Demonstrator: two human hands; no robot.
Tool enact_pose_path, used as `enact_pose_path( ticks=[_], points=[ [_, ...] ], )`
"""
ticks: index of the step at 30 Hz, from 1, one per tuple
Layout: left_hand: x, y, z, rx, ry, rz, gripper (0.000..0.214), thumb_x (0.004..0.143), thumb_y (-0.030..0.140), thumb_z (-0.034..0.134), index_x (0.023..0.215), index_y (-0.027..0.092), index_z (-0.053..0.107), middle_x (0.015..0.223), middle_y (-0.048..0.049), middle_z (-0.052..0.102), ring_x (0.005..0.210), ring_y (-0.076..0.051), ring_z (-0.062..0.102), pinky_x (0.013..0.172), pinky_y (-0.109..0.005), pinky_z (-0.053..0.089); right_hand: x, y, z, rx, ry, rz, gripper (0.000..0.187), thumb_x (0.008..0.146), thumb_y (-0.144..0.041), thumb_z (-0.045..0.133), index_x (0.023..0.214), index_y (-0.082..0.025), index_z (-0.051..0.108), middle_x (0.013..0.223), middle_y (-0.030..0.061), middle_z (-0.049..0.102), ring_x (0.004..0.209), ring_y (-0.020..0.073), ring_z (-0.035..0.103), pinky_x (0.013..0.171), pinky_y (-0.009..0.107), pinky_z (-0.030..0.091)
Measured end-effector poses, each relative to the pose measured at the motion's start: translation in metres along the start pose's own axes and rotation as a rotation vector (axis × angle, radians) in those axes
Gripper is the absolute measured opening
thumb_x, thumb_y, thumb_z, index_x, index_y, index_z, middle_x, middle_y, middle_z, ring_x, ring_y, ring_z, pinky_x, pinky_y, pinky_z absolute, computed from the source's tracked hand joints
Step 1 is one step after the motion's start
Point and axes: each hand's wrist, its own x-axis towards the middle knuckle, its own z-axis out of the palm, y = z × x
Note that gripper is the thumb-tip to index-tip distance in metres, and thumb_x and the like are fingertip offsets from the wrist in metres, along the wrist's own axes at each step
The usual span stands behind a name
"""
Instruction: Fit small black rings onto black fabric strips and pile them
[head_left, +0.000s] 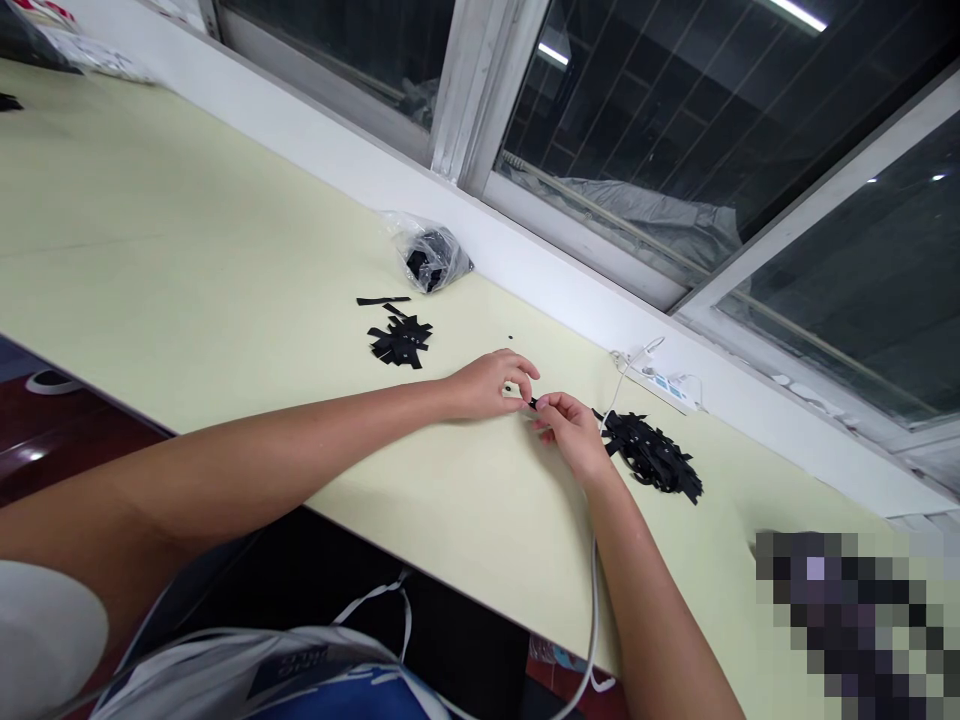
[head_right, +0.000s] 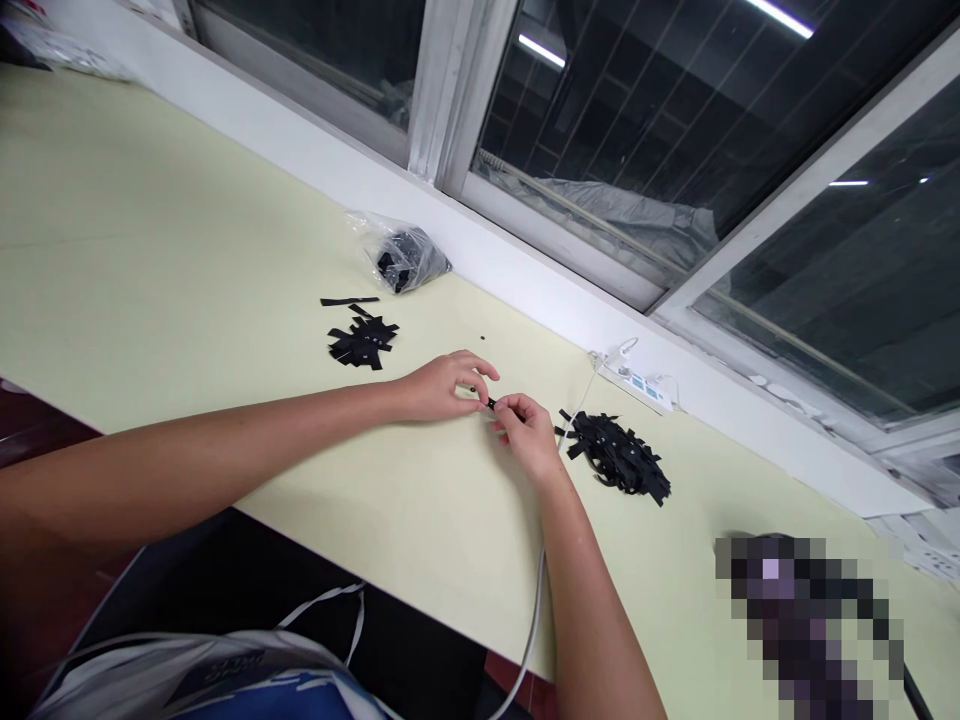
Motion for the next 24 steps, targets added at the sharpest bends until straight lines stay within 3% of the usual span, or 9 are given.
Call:
enact_pose_path(
  ticks=[10, 14, 19, 24],
  points=[
    [-0.0022, 0.0092, 0.0006, -0.084, -0.060, -0.184, 0.012, 0.075, 0.019, 0.064, 0.080, 0.018, 0.074, 0.081, -0.0016, 0.073, 0.075, -0.015, 0.063, 0.071, -0.028, 0.046, -0.0018, 0.0004, 0.0002, -0.024, -0.061, -0.045, 0.030, 0.073, -0.049, 0.072, 0.081, -0.021, 0.066, 0.074, 0.0005, 0.061, 0.066, 0.0148, 0.059, 0.052, 0.024, 0.042],
    [-0.0015, 0.0073, 0.0012, -0.126, -0.038, -0.192, 0.009, 0.074, 0.021, 0.066, 0.080, 0.017, 0.071, 0.080, -0.0019, 0.072, 0.075, -0.015, 0.063, 0.071, -0.027, 0.046, -0.0021, -0.0020, 0.0013, 0.000, -0.066, -0.039, 0.030, 0.071, -0.048, 0.073, 0.081, -0.020, 0.066, 0.074, 0.0004, 0.062, 0.065, 0.0143, 0.059, 0.052, 0.023, 0.041],
    [-0.0006, 0.0018, 0.0029, -0.206, -0.001, -0.205, 0.016, 0.073, 0.019, 0.068, 0.089, 0.016, 0.069, 0.088, -0.0031, 0.073, 0.081, -0.016, 0.066, 0.075, -0.028, 0.049, -0.0033, -0.0061, 0.0021, 0.098, -0.055, 0.026, 0.037, 0.071, -0.055, 0.069, 0.080, -0.020, 0.065, 0.089, 0.0054, 0.069, 0.066, 0.0153, 0.061, 0.051, 0.024, 0.041],
    [-0.0005, 0.0020, 0.0020, -0.219, -0.057, -0.219, 0.014, 0.076, 0.019, 0.066, 0.088, 0.017, 0.072, 0.086, -0.0031, 0.074, 0.079, -0.016, 0.066, 0.072, -0.027, 0.048, 0.0000, 0.0006, 0.0016, 0.029, -0.070, -0.046, 0.031, 0.070, -0.049, 0.074, 0.081, -0.021, 0.066, 0.073, 0.0005, 0.063, 0.064, 0.0136, 0.058, 0.051, 0.023, 0.041]
  ],
)
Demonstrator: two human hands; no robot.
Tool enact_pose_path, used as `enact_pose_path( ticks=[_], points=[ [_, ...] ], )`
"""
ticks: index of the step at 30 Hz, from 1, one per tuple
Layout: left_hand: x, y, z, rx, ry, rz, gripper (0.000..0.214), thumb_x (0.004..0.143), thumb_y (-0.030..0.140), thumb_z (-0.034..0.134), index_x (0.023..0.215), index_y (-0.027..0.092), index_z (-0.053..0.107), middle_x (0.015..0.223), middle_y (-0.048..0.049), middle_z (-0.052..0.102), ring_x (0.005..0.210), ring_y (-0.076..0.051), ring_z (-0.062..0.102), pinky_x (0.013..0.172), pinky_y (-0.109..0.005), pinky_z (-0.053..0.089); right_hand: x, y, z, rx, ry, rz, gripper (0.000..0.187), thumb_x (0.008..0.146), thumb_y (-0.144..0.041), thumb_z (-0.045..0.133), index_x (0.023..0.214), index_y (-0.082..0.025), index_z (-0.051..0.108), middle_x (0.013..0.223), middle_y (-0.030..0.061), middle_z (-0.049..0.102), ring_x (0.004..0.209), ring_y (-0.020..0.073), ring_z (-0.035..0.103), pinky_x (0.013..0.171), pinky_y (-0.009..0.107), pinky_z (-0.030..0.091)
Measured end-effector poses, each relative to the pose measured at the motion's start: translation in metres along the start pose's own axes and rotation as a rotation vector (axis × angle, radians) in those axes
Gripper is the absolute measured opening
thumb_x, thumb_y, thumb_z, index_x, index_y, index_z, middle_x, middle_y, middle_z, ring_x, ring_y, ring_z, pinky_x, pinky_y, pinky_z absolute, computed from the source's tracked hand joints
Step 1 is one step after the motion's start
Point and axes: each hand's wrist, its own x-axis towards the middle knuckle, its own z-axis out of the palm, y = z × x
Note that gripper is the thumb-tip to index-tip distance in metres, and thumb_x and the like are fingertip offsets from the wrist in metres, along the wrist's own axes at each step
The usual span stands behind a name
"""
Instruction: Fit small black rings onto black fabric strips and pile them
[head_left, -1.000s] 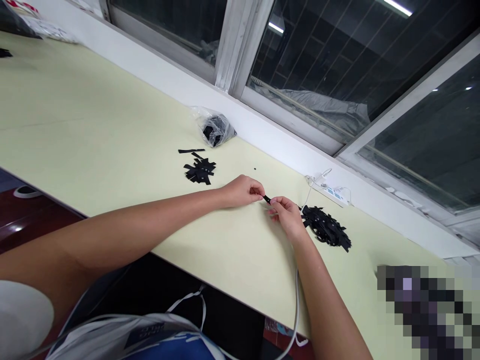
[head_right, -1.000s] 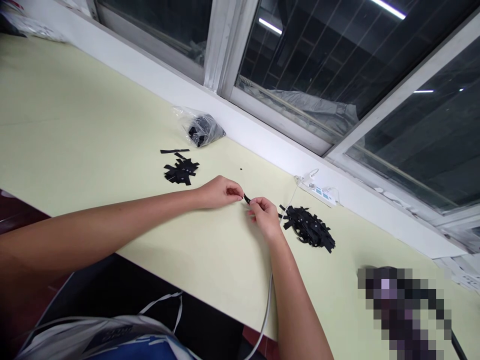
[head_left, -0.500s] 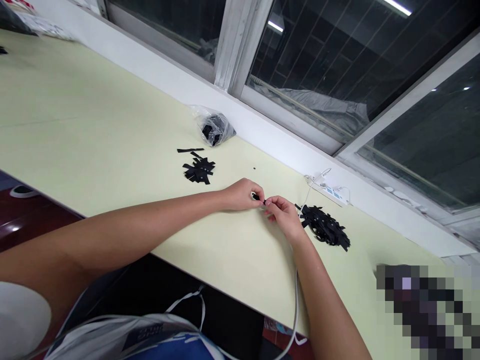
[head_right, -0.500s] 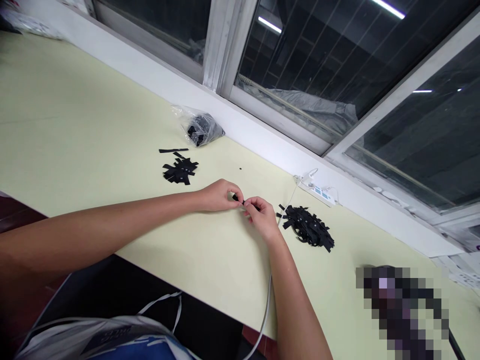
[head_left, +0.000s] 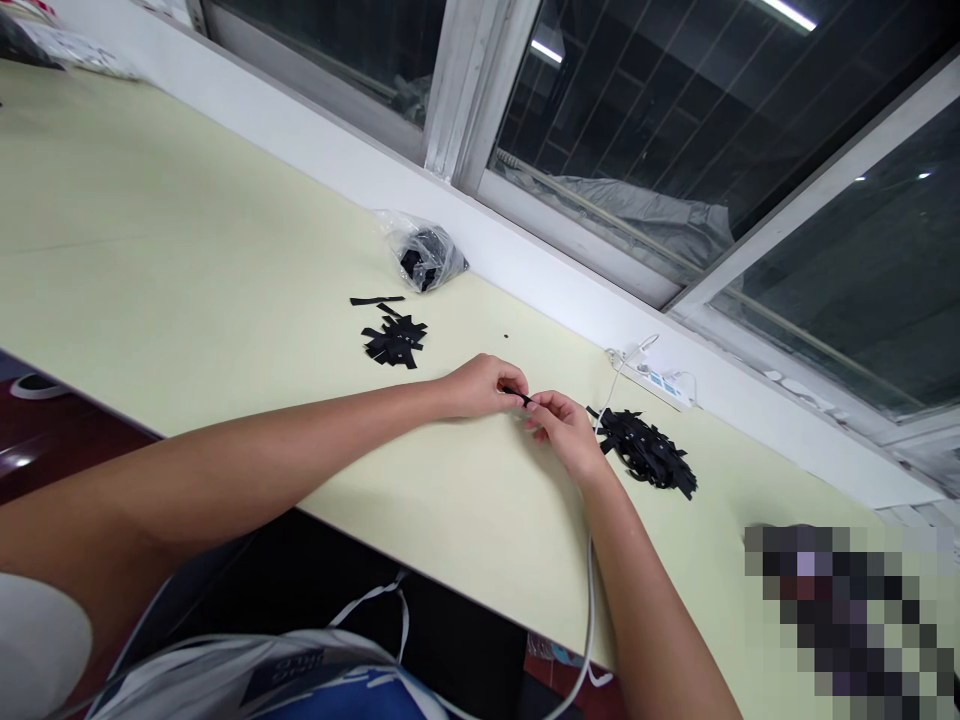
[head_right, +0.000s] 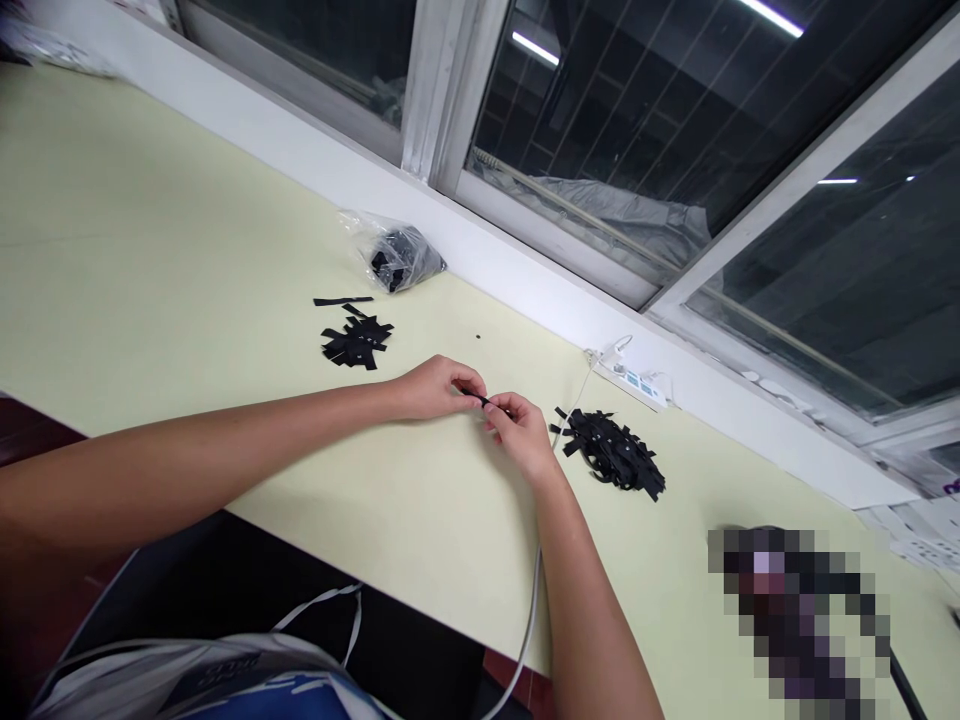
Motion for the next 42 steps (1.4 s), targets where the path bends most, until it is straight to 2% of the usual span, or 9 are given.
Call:
enact_pose_path(
  ticks=[8, 21, 42],
  points=[
    [0.003, -0.007, 0.004, -0.015, 0.024, 0.016, 0.012, 0.077, 0.022, 0.063, 0.085, 0.016, 0.069, 0.083, -0.0029, 0.070, 0.076, -0.014, 0.061, 0.069, -0.027, 0.046, 0.000, -0.001, 0.002, -0.075, 0.033, -0.054, 0.035, 0.071, -0.054, 0.072, 0.083, -0.021, 0.065, 0.067, -0.0010, 0.061, 0.060, 0.0131, 0.056, 0.052, 0.025, 0.042],
    [0.002, 0.004, 0.008, -0.051, 0.095, -0.024, 0.008, 0.075, 0.019, 0.058, 0.081, 0.017, 0.063, 0.080, -0.0008, 0.065, 0.074, -0.014, 0.058, 0.067, -0.027, 0.045, -0.002, -0.004, 0.007, -0.101, 0.057, -0.094, 0.035, 0.074, -0.054, 0.071, 0.086, -0.022, 0.065, 0.068, -0.0004, 0.061, 0.063, 0.0145, 0.058, 0.053, 0.025, 0.043],
    [0.006, -0.004, 0.006, -0.157, 0.148, 0.018, 0.008, 0.077, 0.021, 0.065, 0.082, 0.015, 0.065, 0.076, -0.0005, 0.066, 0.070, -0.011, 0.059, 0.067, -0.025, 0.047, 0.002, 0.001, 0.009, -0.062, 0.120, -0.145, 0.028, 0.078, -0.048, 0.069, 0.088, -0.022, 0.065, 0.077, 0.0000, 0.063, 0.065, 0.0136, 0.060, 0.052, 0.024, 0.045]
  ],
)
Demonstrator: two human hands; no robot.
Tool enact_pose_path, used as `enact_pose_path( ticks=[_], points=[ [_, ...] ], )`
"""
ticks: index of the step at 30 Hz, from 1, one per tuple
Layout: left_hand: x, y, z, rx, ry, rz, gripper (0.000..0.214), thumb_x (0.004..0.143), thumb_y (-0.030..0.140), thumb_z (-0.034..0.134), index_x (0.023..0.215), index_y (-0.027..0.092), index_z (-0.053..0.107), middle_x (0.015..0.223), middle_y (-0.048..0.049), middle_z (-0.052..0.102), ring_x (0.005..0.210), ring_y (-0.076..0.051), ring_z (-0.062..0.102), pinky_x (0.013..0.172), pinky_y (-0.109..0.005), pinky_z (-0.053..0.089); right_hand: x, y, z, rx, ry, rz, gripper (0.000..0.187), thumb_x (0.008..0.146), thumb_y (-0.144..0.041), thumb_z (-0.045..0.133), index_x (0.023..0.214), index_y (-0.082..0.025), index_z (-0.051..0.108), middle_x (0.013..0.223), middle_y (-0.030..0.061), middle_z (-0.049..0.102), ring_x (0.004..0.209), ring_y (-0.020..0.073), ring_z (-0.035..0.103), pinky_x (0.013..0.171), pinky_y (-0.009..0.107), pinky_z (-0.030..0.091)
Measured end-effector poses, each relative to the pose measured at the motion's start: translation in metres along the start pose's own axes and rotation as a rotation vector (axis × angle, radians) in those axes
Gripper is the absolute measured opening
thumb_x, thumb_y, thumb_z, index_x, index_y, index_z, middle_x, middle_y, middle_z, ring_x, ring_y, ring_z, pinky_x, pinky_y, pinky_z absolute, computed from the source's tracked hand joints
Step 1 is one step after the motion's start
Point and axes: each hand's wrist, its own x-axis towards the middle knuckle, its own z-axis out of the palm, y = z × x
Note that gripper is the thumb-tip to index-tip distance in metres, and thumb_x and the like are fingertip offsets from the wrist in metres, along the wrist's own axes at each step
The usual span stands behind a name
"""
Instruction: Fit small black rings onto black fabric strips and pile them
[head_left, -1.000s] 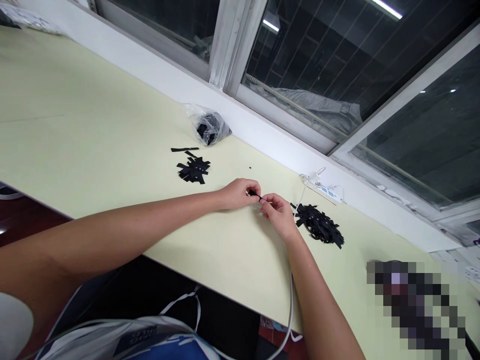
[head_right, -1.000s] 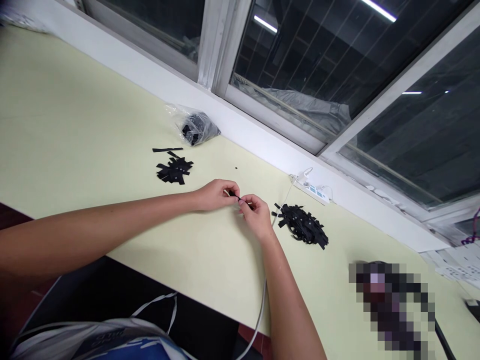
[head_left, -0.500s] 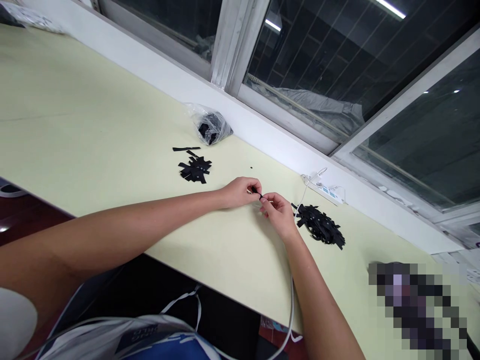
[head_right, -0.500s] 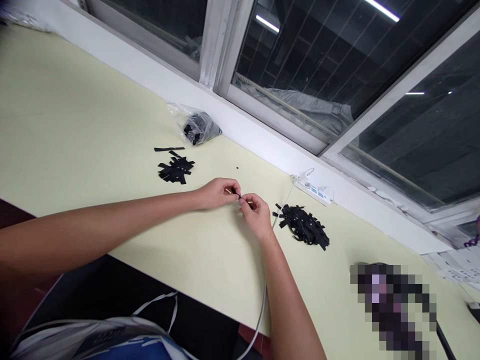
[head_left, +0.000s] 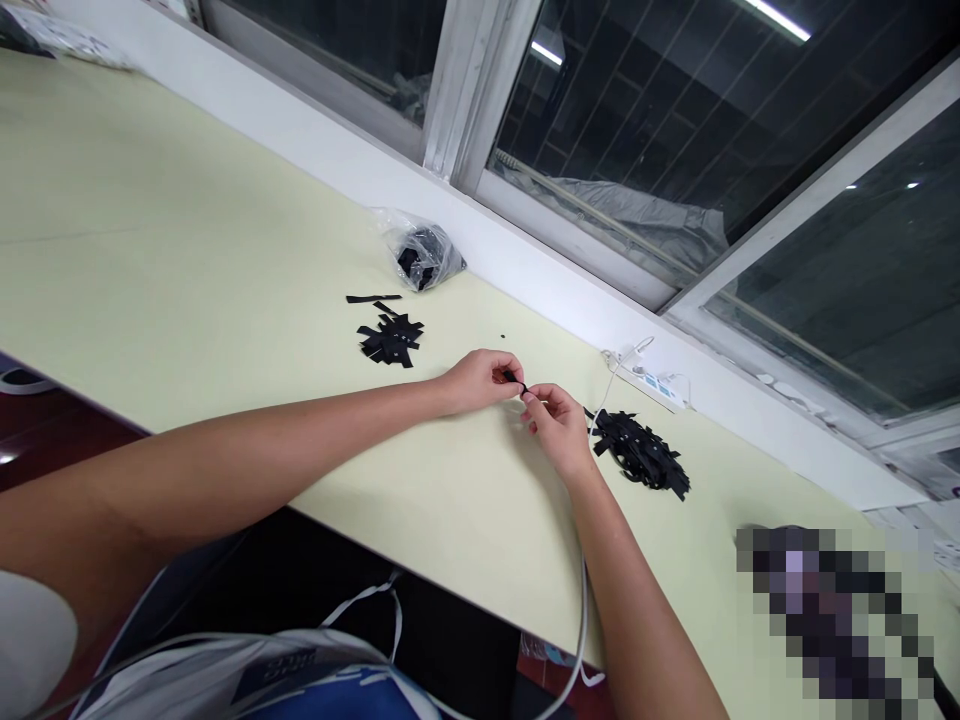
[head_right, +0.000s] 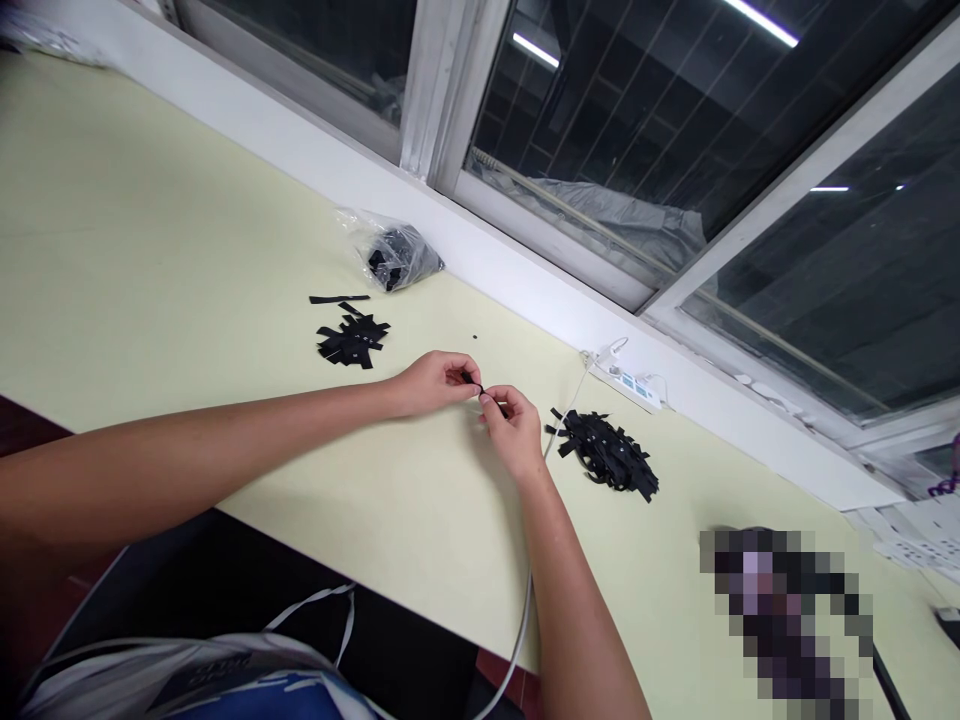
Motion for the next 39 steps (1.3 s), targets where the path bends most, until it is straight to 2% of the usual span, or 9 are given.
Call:
enact_pose_path(
  ticks=[9, 13, 16, 20, 22, 25, 30, 34, 39],
  points=[
    [0.002, 0.001, 0.001, -0.065, 0.015, -0.017, 0.010, 0.079, 0.023, 0.066, 0.084, 0.014, 0.065, 0.082, -0.0031, 0.067, 0.075, -0.013, 0.060, 0.071, -0.028, 0.047, 0.000, -0.001, 0.004, 0.060, 0.027, -0.015, 0.029, 0.076, -0.046, 0.071, 0.089, -0.020, 0.065, 0.088, 0.0021, 0.065, 0.066, 0.0130, 0.060, 0.051, 0.024, 0.046],
    [0.005, 0.000, -0.005, -0.053, 0.085, -0.018, 0.012, 0.080, 0.025, 0.065, 0.085, 0.014, 0.063, 0.079, -0.0019, 0.065, 0.071, -0.012, 0.058, 0.068, -0.027, 0.046, 0.003, 0.004, 0.004, 0.023, 0.038, -0.035, 0.035, 0.080, -0.048, 0.066, 0.102, -0.021, 0.065, 0.096, 0.0044, 0.067, 0.073, 0.0160, 0.062, 0.054, 0.025, 0.049],
    [0.009, 0.000, -0.014, 0.013, 0.166, -0.019, 0.013, 0.083, 0.027, 0.062, 0.089, 0.015, 0.063, 0.081, -0.0023, 0.065, 0.072, -0.013, 0.059, 0.067, -0.027, 0.046, 0.007, 0.011, 0.005, -0.199, 0.035, -0.109, 0.035, 0.086, -0.044, 0.059, 0.112, -0.022, 0.066, 0.101, 0.0061, 0.068, 0.079, 0.0184, 0.061, 0.059, 0.028, 0.050],
    [0.010, 0.004, -0.024, 0.163, 0.255, 0.046, 0.012, 0.085, 0.025, 0.059, 0.091, 0.016, 0.062, 0.090, -0.0040, 0.068, 0.081, -0.015, 0.062, 0.076, -0.030, 0.048, 0.012, 0.019, 0.013, -0.639, -0.018, -0.303, 0.034, 0.091, -0.029, 0.051, 0.120, -0.022, 0.067, 0.110, 0.0092, 0.067, 0.091, 0.0223, 0.059, 0.083, 0.038, 0.050],
    [0.010, 0.004, -0.026, 0.209, 0.265, 0.082, 0.011, 0.086, 0.024, 0.058, 0.091, 0.016, 0.061, 0.092, -0.0042, 0.068, 0.083, -0.016, 0.063, 0.079, -0.030, 0.049, 0.013, 0.020, 0.018, -0.802, -0.040, -0.354, 0.035, 0.093, -0.024, 0.047, 0.123, -0.023, 0.067, 0.113, 0.0099, 0.066, 0.101, 0.0253, 0.057, 0.090, 0.039, 0.047],
    [0.009, 0.004, -0.027, 0.252, 0.251, 0.090, 0.010, 0.087, 0.023, 0.056, 0.092, 0.017, 0.061, 0.093, -0.0040, 0.069, 0.085, -0.016, 0.064, 0.079, -0.031, 0.050, 0.012, 0.016, 0.021, -0.924, -0.067, -0.362, 0.033, 0.095, -0.021, 0.045, 0.117, -0.024, 0.070, 0.114, 0.0089, 0.066, 0.104, 0.0256, 0.056, 0.088, 0.036, 0.046],
    [0.008, 0.005, -0.028, 0.284, 0.230, 0.076, 0.010, 0.087, 0.025, 0.056, 0.091, 0.018, 0.062, 0.092, -0.0035, 0.069, 0.086, -0.017, 0.064, 0.078, -0.031, 0.049, 0.006, -0.001, 0.014, -0.984, -0.134, -0.321, 0.027, 0.095, -0.020, 0.049, 0.100, -0.025, 0.075, 0.101, 0.0056, 0.069, 0.093, 0.0209, 0.061, 0.081, 0.030, 0.044],
    [0.006, 0.004, -0.027, 0.275, 0.208, 0.065, 0.010, 0.088, 0.026, 0.057, 0.091, 0.019, 0.062, 0.093, -0.0028, 0.069, 0.085, -0.017, 0.064, 0.075, -0.030, 0.048, 0.001, -0.011, 0.007, -1.011, -0.165, -0.256, 0.024, 0.092, -0.018, 0.051, 0.088, -0.025, 0.074, 0.092, 0.0042, 0.068, 0.082, 0.0173, 0.062, 0.074, 0.027, 0.041],
    [0.006, -0.001, -0.026, 0.288, 0.178, 0.040, 0.011, 0.088, 0.028, 0.056, 0.091, 0.020, 0.062, 0.094, -0.0022, 0.069, 0.085, -0.017, 0.064, 0.073, -0.030, 0.047, -0.001, -0.015, 0.002, -1.019, -0.187, -0.132, 0.018, 0.087, -0.016, 0.052, 0.082, -0.020, 0.069, 0.088, 0.0061, 0.068, 0.080, 0.0170, 0.061, 0.071, 0.026, 0.040]
  ],
)
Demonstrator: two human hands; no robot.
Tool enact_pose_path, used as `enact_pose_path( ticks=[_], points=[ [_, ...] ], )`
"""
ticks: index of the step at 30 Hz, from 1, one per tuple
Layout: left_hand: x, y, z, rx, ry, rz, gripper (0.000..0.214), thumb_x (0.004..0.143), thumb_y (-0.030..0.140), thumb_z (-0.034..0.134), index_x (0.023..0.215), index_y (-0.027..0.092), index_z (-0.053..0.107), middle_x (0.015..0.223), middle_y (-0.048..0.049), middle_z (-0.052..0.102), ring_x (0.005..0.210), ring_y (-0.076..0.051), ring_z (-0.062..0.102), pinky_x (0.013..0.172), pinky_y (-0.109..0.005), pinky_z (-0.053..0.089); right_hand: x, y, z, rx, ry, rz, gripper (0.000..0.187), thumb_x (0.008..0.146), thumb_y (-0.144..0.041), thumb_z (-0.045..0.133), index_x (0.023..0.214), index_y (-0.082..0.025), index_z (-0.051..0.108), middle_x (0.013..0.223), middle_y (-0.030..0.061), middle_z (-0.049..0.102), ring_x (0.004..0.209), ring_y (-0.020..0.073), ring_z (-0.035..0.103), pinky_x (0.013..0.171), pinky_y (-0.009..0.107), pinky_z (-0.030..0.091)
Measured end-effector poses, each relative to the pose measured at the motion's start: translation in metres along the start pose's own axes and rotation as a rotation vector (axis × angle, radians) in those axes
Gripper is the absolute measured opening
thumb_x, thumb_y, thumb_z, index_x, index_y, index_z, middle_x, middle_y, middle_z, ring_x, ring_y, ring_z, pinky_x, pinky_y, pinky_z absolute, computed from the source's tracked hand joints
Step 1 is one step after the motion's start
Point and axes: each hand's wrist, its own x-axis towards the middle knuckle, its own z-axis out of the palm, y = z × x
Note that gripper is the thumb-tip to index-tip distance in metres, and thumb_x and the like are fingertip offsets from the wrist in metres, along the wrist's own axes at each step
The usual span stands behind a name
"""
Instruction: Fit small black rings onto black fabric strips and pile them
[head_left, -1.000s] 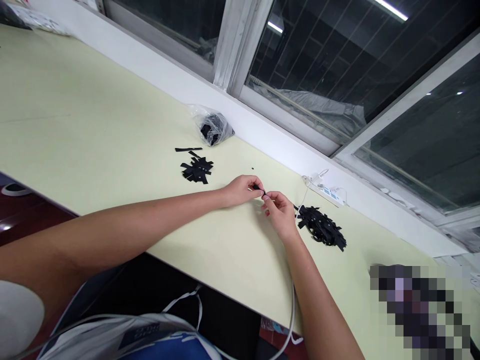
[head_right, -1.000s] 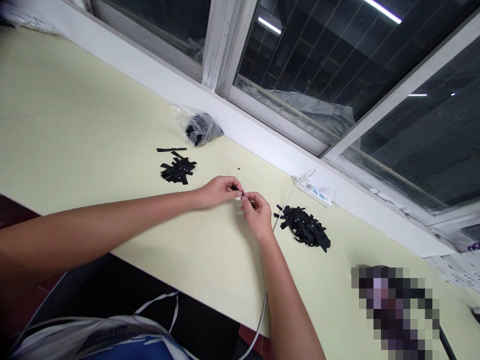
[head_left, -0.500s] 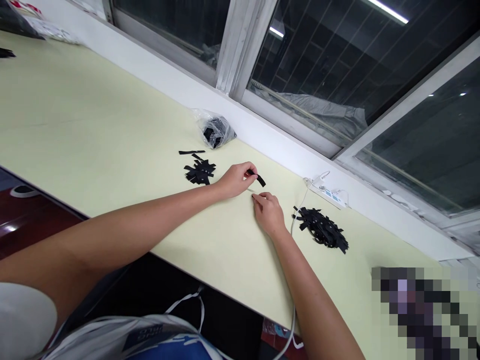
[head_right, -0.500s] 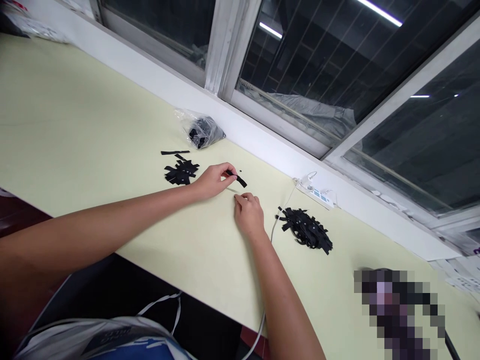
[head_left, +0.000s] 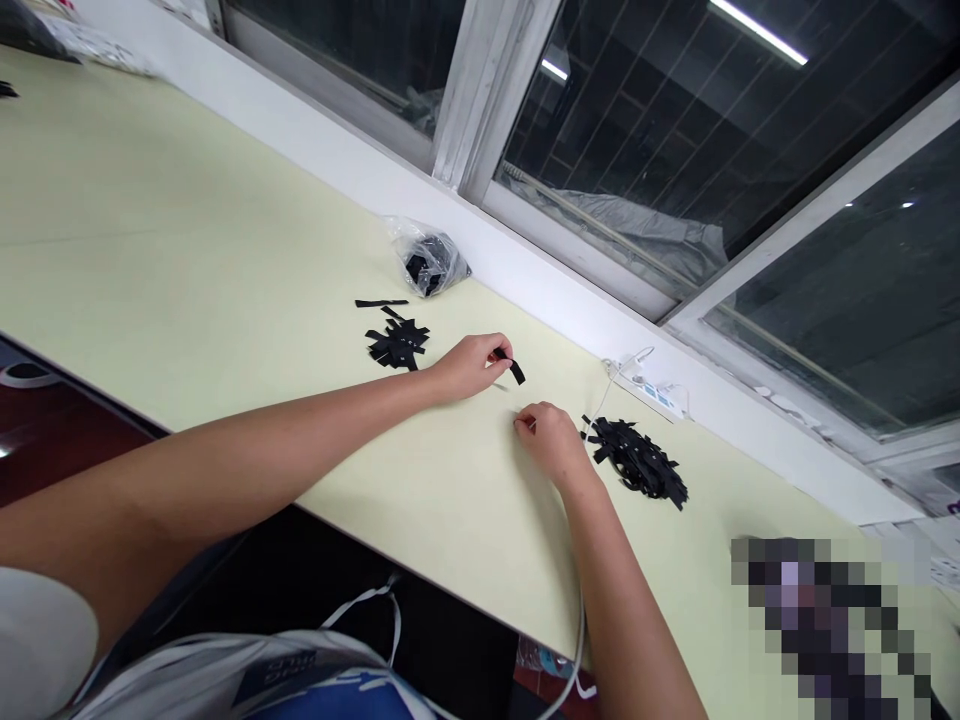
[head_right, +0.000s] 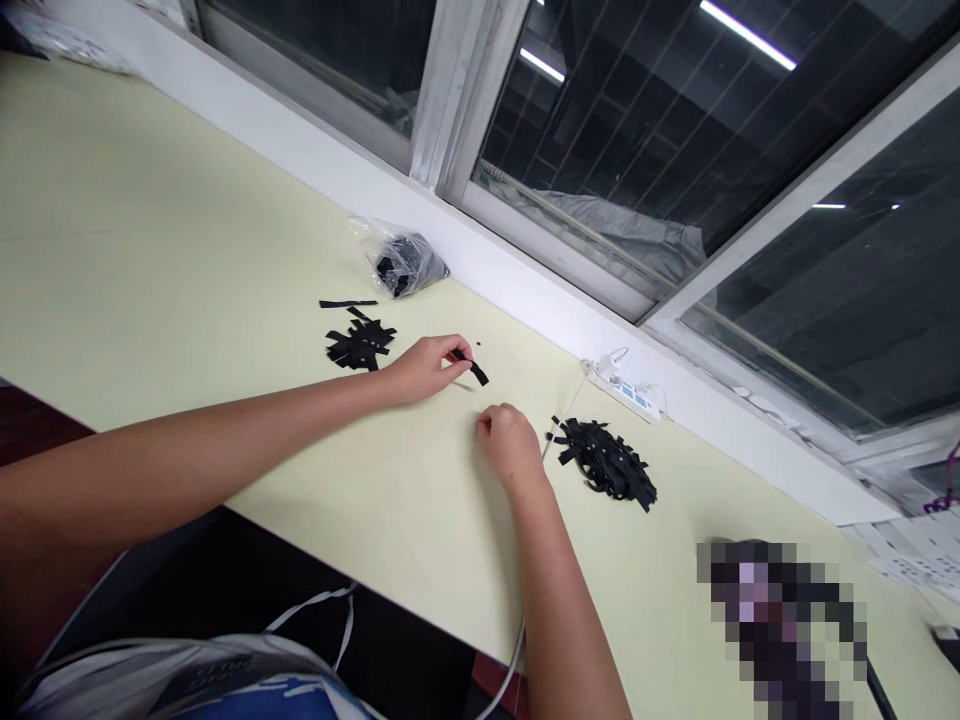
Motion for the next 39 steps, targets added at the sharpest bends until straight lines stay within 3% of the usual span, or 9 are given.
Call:
enact_pose_path(
  ticks=[4, 9, 11, 14, 16, 20, 23, 39],
  points=[
    [-0.001, -0.001, 0.001, 0.014, -0.031, 0.013, 0.012, 0.088, 0.028, 0.055, 0.091, 0.020, 0.062, 0.094, -0.0022, 0.069, 0.087, -0.017, 0.064, 0.078, -0.030, 0.048, -0.005, 0.000, -0.003, 0.069, -0.026, 0.043, 0.012, 0.084, -0.018, 0.053, 0.078, -0.019, 0.063, 0.086, 0.0060, 0.068, 0.075, 0.0158, 0.059, 0.067, 0.026, 0.040],
    [-0.001, -0.003, 0.001, 0.030, -0.059, 0.031, 0.013, 0.088, 0.030, 0.054, 0.091, 0.020, 0.062, 0.092, -0.0024, 0.068, 0.085, -0.017, 0.063, 0.075, -0.030, 0.048, -0.010, 0.000, -0.004, 0.233, 0.028, 0.003, 0.008, 0.079, -0.016, 0.055, 0.077, -0.022, 0.060, 0.074, -0.0005, 0.067, 0.066, 0.0144, 0.058, 0.064, 0.026, 0.041],
    [-0.001, -0.003, 0.002, 0.028, -0.081, 0.031, 0.014, 0.088, 0.031, 0.055, 0.091, 0.019, 0.063, 0.089, -0.0024, 0.068, 0.083, -0.017, 0.063, 0.074, -0.030, 0.048, -0.009, 0.003, -0.004, 0.373, 0.135, -0.008, 0.006, 0.080, -0.022, 0.058, 0.085, -0.024, 0.061, 0.079, -0.0012, 0.069, 0.065, 0.0142, 0.060, 0.064, 0.027, 0.044],
    [-0.003, 0.000, 0.004, -0.018, -0.160, 0.036, 0.015, 0.087, 0.031, 0.056, 0.091, 0.019, 0.064, 0.086, -0.0024, 0.068, 0.080, -0.017, 0.062, 0.075, -0.030, 0.048, -0.005, 0.008, -0.004, 0.568, 0.464, 0.037, 0.015, 0.083, -0.035, 0.061, 0.093, -0.023, 0.058, 0.090, 0.0031, 0.071, 0.073, 0.0161, 0.063, 0.069, 0.030, 0.049],
    [-0.006, 0.004, 0.007, -0.075, -0.220, 0.052, 0.015, 0.087, 0.030, 0.057, 0.091, 0.018, 0.065, 0.087, -0.0022, 0.068, 0.080, -0.016, 0.062, 0.075, -0.029, 0.048, -0.001, 0.010, -0.002, 0.701, 0.599, 0.065, 0.023, 0.082, -0.041, 0.064, 0.092, -0.022, 0.054, 0.091, 0.0057, 0.070, 0.079, 0.0178, 0.066, 0.073, 0.032, 0.052],
    [-0.012, 0.013, 0.013, -0.153, -0.277, 0.065, 0.014, 0.085, 0.026, 0.057, 0.093, 0.019, 0.067, 0.088, -0.0020, 0.070, 0.080, -0.015, 0.062, 0.075, -0.028, 0.047, 0.003, 0.007, 0.005, 0.992, 0.484, 0.047, 0.034, 0.077, -0.042, 0.072, 0.094, -0.022, 0.051, 0.087, 0.0050, 0.071, 0.079, 0.0175, 0.068, 0.077, 0.034, 0.054],
    [-0.014, 0.015, 0.014, -0.175, -0.281, 0.034, 0.014, 0.085, 0.025, 0.058, 0.092, 0.019, 0.069, 0.086, -0.0022, 0.070, 0.079, -0.015, 0.063, 0.074, -0.028, 0.047, 0.002, 0.002, 0.008, 1.080, 0.427, 0.076, 0.036, 0.074, -0.043, 0.076, 0.093, -0.021, 0.054, 0.085, 0.0046, 0.071, 0.078, 0.0169, 0.068, 0.076, 0.032, 0.054],
    [-0.015, 0.009, 0.016, -0.134, -0.256, 0.049, 0.016, 0.085, 0.027, 0.058, 0.091, 0.020, 0.071, 0.082, -0.0003, 0.071, 0.076, -0.014, 0.061, 0.070, -0.027, 0.043, 0.001, 0.001, 0.006, 1.040, 0.390, 0.144, 0.040, 0.070, -0.050, 0.077, 0.089, -0.020, 0.058, 0.079, 0.0040, 0.071, 0.073, 0.0170, 0.067, 0.066, 0.029, 0.052]
  ],
)
